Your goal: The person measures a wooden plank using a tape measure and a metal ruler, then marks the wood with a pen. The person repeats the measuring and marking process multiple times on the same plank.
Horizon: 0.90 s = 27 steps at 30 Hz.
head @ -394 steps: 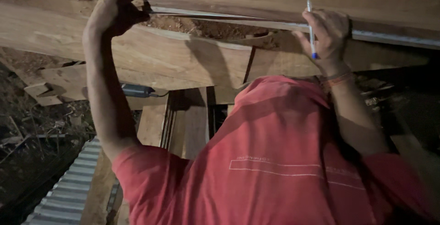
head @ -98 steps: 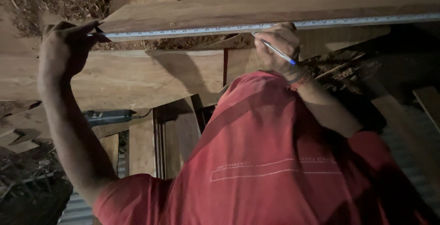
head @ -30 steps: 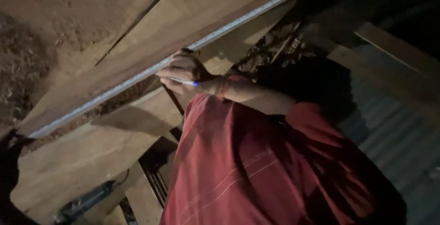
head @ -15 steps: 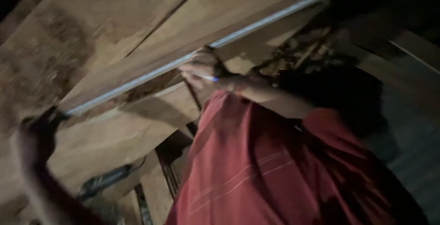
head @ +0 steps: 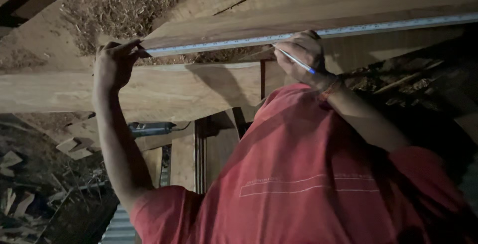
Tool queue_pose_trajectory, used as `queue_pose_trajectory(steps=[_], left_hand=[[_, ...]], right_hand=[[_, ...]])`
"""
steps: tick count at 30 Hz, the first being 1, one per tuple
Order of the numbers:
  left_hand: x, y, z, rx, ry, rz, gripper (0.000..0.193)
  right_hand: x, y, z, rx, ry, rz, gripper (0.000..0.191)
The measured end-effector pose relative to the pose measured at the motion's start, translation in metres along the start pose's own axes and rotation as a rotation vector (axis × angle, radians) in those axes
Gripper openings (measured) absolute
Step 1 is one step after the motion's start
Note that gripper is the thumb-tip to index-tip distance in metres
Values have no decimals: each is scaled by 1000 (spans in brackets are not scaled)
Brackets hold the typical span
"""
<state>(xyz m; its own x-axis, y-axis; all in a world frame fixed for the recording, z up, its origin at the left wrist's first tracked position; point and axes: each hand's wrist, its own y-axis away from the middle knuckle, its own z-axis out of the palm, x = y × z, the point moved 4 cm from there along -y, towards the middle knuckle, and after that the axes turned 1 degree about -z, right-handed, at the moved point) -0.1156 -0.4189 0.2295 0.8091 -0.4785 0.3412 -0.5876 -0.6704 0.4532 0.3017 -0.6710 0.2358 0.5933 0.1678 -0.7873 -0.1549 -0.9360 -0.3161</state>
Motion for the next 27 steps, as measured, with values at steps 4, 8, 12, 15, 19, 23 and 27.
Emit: queue_pose_trajectory(steps=[4,8,12,15,19,23,27], left_hand=[[3,7,4,32,30,24,30],[5,11,11,28,87,-35,30],[10,14,18,33,-13,51,24],[7,16,22,14,52,11,27],[12,19,28,10,-48,149,20],[9,21,35,6,-2,-11,28],[13,27,38,24,79,-105,32]], right_hand=[[1,12,0,-16,15,2,17],[2,22,1,-8,35,0,17],[1,29,-2,-17,17,20,16],[-1,32,-3,-9,-1,31,16],[-4,35,-5,-22,-25,15,15],[-5,42,-5,-84,3,21,14],[-4,52,-2,-86,19,18,15]])
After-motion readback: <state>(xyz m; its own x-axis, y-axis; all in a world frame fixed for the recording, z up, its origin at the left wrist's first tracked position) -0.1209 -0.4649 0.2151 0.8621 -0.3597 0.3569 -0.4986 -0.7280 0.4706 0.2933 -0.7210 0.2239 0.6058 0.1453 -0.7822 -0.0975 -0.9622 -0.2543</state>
